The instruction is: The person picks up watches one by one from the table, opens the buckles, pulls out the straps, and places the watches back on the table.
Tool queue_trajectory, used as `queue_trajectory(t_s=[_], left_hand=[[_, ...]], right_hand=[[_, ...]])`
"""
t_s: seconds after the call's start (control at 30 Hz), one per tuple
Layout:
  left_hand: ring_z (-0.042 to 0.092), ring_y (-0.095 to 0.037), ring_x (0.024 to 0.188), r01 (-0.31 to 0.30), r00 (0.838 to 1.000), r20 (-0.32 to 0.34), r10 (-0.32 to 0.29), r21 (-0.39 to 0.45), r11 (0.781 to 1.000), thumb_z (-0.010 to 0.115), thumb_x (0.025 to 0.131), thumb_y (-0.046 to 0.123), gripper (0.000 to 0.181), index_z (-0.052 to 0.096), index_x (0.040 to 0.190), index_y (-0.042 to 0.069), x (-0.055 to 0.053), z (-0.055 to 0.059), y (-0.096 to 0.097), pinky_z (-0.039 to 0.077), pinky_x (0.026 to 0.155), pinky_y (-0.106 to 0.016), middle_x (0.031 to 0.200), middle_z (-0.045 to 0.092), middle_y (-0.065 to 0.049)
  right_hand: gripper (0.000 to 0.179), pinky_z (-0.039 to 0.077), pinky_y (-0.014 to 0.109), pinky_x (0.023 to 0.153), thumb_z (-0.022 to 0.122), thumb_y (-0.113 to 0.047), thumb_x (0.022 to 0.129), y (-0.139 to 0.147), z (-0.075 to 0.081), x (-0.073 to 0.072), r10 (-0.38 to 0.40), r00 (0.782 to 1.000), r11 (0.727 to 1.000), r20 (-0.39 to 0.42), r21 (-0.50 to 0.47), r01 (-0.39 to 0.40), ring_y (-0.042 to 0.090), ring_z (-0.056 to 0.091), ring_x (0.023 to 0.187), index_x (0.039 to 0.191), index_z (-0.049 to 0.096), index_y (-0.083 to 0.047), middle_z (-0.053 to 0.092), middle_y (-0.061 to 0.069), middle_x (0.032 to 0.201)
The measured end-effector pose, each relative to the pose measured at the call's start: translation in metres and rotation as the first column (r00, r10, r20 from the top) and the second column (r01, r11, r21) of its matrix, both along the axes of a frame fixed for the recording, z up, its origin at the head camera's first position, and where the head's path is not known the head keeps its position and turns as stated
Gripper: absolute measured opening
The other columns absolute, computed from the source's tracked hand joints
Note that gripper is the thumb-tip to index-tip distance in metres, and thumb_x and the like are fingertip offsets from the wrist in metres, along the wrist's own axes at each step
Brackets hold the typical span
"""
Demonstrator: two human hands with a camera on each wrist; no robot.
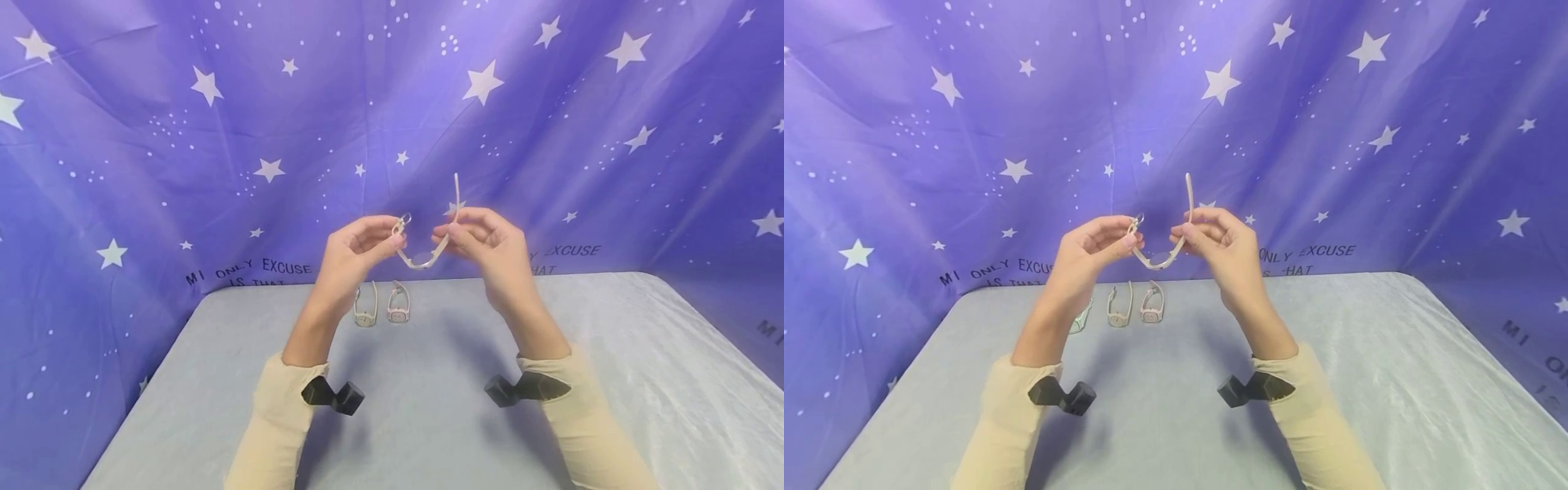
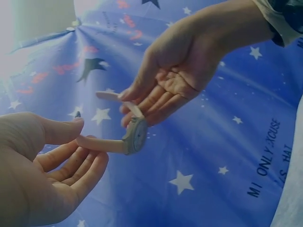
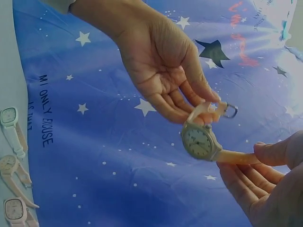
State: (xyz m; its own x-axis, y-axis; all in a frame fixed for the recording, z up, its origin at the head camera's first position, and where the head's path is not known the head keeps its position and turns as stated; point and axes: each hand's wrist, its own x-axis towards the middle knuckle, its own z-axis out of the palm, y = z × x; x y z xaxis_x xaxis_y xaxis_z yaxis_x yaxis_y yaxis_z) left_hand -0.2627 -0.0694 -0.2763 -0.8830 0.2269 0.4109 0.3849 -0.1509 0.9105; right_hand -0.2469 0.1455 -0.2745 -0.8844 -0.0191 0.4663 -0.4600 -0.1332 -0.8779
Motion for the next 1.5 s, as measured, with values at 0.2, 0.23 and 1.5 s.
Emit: queue_trajectory(t_s=[0.2, 0.23, 1.5], left_hand=[[0.074, -0.021, 0.099, 0.017, 0.999, 0.049, -0.016, -0.009, 1.0, 0.071, 0.093, 0.004, 0.031, 0.067, 0.123, -0.001, -0.009, 0.001, 0.01, 0.059, 0.097, -0.036, 0.107, 0.074, -0.011], [0.074, -0.021, 0.099, 0.019, 0.998, 0.06, -0.018, -0.008, 1.0, 0.071, 0.093, 0.004, 0.032, 0.066, 0.125, -0.002, -0.01, 0.001, 0.011, 0.059, 0.097, -0.036, 0.108, 0.074, -0.012], [0.074, -0.037, 0.105, 0.059, 0.89, 0.44, 0.118, -0.368, 0.928, 0.069, 0.095, 0.005, 0.031, 0.066, 0.122, -0.011, -0.08, -0.06, 0.054, 0.062, 0.087, -0.035, 0.116, 0.071, -0.028]], right_hand=[[0.015, 0.06, 0.034, 0.093, 0.068, -0.003, 0.096, 0.002, 0.003, -0.002, 0.009, 1.0, 1.0, 0.006, -0.019, -0.009, 0.015, 0.077, 0.092, 0.11, 0.067, -0.008, 0.079, 0.0, 0.095], [0.015, 0.06, 0.034, 0.092, 0.068, -0.003, 0.096, 0.003, 0.003, -0.003, 0.011, 1.0, 1.0, 0.011, -0.018, -0.011, 0.015, 0.077, 0.092, 0.11, 0.066, -0.008, 0.079, 0.0, 0.095], [0.029, 0.063, 0.028, 0.08, 0.057, 0.0, 0.101, 0.036, -0.085, -0.071, -0.025, 0.794, 0.99, 0.608, 0.124, -0.064, 0.011, 0.075, 0.075, 0.127, 0.052, 0.012, 0.075, 0.003, 0.082]])
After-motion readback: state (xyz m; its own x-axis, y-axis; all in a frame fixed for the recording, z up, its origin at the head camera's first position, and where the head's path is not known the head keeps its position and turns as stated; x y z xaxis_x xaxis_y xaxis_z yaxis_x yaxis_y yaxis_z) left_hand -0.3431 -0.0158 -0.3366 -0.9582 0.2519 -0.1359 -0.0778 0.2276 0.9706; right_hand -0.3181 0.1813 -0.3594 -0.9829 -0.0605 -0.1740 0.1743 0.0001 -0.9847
